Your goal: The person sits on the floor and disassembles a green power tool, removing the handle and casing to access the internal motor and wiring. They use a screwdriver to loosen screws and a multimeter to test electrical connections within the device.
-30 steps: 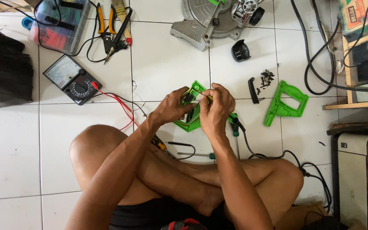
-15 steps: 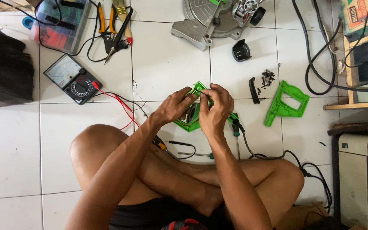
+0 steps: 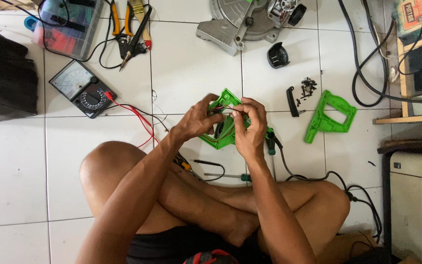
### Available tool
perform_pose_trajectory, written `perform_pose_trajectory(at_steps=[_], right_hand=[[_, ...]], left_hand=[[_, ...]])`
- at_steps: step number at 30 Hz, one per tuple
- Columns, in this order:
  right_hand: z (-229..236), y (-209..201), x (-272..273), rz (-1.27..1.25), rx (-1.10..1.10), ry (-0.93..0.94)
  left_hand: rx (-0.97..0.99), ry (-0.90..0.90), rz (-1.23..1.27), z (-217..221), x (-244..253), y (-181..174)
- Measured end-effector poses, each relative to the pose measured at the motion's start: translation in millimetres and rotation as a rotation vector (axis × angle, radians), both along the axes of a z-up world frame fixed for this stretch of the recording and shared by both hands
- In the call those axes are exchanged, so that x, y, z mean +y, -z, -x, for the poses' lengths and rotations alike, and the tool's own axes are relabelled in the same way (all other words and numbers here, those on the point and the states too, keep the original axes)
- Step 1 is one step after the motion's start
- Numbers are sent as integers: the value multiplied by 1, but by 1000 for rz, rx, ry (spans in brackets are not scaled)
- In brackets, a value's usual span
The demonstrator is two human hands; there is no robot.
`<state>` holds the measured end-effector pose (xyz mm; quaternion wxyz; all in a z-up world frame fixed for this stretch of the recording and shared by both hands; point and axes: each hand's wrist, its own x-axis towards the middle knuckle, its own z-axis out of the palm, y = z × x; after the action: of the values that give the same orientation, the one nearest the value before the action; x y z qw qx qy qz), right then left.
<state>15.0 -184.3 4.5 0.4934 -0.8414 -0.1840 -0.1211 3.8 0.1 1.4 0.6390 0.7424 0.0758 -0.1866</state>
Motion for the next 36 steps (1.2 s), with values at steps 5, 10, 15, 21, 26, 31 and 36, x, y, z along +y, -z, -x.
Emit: perform_pose_trajectory(at_steps=[5,10,15,21,26,31,36], right_hand=[[-1,4,-21,28,13,-11],[5,11,-51,94,-37,82],[14,36,-58,296,-108,180],[8,34,-30,402,-97,196],[9,40,-24,364,-166,207],[24,42,-21,335,-38,224],[45,39,-17,393,-123,169]], left_hand=[[-219,-48,-77,7,-4,-11],[-265,-75,-113,4,-1,0],[-268,-44,-162,2,0,-5],[-280,-30,-109,4,0,-6],[-313,-43,-85,4,0,3],[-310,-42,-92,3,-1,0],[-335,-80,-58,3,-2,4]])
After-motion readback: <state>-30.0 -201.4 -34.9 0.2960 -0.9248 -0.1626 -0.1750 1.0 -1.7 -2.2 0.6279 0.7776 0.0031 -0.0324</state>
